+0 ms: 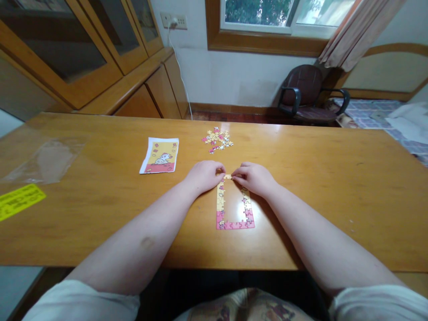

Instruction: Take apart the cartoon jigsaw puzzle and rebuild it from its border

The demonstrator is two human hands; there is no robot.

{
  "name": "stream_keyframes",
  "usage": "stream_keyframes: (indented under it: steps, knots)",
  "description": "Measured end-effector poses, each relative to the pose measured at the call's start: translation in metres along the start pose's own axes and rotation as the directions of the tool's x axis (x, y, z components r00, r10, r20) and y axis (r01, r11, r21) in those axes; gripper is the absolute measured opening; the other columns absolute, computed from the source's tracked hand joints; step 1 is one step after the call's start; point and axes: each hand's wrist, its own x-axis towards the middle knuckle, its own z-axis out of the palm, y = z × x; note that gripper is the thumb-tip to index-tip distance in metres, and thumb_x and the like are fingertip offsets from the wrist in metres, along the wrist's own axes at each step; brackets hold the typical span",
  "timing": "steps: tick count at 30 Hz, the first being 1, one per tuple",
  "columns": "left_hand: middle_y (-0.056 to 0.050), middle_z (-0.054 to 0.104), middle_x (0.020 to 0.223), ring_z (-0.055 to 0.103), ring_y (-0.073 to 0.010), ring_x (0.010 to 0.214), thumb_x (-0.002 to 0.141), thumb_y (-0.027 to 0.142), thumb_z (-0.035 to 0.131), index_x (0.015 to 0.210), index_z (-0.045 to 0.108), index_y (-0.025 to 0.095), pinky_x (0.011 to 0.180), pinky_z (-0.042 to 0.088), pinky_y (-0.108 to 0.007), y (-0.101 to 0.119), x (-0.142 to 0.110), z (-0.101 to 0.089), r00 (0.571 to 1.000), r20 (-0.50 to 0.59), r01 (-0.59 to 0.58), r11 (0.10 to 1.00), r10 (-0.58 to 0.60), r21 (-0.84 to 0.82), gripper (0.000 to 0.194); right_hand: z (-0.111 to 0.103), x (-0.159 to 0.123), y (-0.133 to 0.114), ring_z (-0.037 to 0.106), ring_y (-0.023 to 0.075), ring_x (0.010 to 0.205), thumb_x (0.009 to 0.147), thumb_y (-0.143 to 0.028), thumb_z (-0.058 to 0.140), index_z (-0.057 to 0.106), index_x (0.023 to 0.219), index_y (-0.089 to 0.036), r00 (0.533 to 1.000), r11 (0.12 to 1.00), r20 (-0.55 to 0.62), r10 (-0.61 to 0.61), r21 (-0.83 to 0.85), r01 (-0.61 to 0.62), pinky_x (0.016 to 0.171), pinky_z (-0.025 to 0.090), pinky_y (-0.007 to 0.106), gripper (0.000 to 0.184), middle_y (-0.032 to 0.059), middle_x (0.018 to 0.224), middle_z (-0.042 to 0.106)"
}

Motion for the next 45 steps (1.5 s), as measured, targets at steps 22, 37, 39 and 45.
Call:
stream_keyframes:
  steps: [22, 37, 39, 45]
  knots:
    - [-0.004, 0.074, 0.099, 0.065, -0.0201, 0.088, 0.085, 0.034, 0.055, 0.098, 0.074, 0.026, 0.075, 0.047, -0.03, -0.009, -0.002, -0.003, 0.996, 0.051, -0.071, 0.997, 0.072, -0.034, 0.024, -0.022, -0.012, 0.027, 0.06, 0.0155, 0.078, 0.083, -0.029, 0.065, 0.075, 0.086, -0.022, 0.999, 0.995, 0.009, 0.037, 0.097, -0.038, 0.073, 0.045, 0.026, 0.013, 0.0034, 0.086, 0.066]
    - [-0.003, 0.074, 0.097, 0.065, -0.0191, 0.085, 0.084, 0.032, 0.054, 0.097, 0.073, 0.025, 0.074, 0.047, -0.029, -0.009, -0.001, 0.0, 0.995, 0.071, -0.065, 0.997, 0.068, -0.044, 0.024, -0.018, -0.011, 0.028, 0.062, 0.016, 0.08, 0.085, -0.027, 0.064, 0.075, 0.086, -0.022, 0.998, 0.99, 0.059, -0.022, 0.139, 0.014, 0.076, 0.046, 0.027, 0.012, 0.0037, 0.086, 0.068]
    - [-0.003, 0.074, 0.098, 0.065, -0.019, 0.085, 0.084, 0.032, 0.054, 0.097, 0.073, 0.024, 0.074, 0.047, -0.029, -0.009, -0.002, 0.0, 0.995, 0.07, -0.067, 0.997, 0.07, -0.049, 0.024, -0.019, -0.011, 0.028, 0.062, 0.0161, 0.08, 0.085, -0.027, 0.064, 0.075, 0.086, -0.022, 0.998, 0.99, 0.062, -0.023, 0.138, 0.014, 0.076, 0.046, 0.027, 0.012, 0.0039, 0.086, 0.068]
    - [-0.003, 0.074, 0.095, 0.065, -0.0188, 0.082, 0.084, 0.03, 0.054, 0.098, 0.073, 0.025, 0.071, 0.046, -0.029, -0.009, -0.002, -0.002, 0.996, 0.061, -0.062, 0.996, 0.066, -0.064, 0.024, -0.02, -0.014, 0.024, 0.061, 0.0163, 0.079, 0.085, -0.028, 0.063, 0.075, 0.087, -0.022, 1.0, 0.991, 0.025, -0.01, 0.137, 0.006, 0.074, 0.046, 0.028, 0.013, 0.0042, 0.086, 0.068]
